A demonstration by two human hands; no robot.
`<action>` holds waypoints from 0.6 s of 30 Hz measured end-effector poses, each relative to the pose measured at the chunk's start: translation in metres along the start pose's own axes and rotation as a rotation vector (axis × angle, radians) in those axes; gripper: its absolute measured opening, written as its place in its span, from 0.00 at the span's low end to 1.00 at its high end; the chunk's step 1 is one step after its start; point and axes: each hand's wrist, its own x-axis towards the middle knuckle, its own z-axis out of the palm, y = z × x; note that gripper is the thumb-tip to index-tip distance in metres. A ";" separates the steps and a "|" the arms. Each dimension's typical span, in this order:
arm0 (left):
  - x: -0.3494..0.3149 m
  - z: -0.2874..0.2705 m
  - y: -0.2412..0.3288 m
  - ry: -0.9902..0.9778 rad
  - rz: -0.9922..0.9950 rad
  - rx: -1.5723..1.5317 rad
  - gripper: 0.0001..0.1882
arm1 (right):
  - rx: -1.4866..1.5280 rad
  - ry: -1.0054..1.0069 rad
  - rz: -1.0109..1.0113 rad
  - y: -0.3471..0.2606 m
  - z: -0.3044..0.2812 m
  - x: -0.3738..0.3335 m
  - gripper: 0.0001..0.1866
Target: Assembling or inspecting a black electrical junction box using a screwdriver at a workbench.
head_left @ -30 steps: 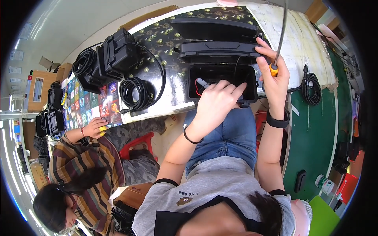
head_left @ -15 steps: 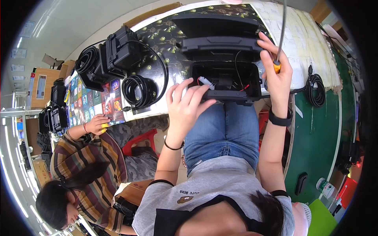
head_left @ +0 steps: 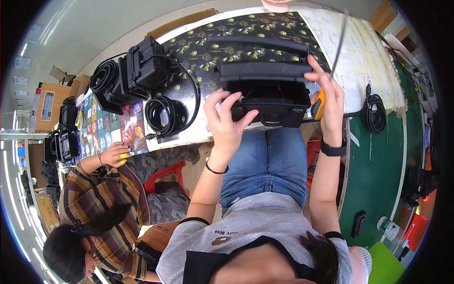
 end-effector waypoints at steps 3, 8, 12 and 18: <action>-0.017 0.009 0.001 0.142 -0.075 -0.126 0.40 | -0.072 0.039 -0.083 0.004 -0.001 -0.018 0.17; -0.023 0.015 -0.001 0.212 -0.147 -0.368 0.40 | -0.311 0.078 -0.178 0.001 0.004 -0.029 0.14; -0.015 0.012 0.010 0.137 -0.315 -0.405 0.31 | -0.237 0.119 -0.120 0.014 0.006 -0.031 0.16; -0.016 -0.007 0.005 -0.176 -0.221 -0.162 0.28 | -0.161 0.138 -0.115 0.019 0.010 -0.022 0.18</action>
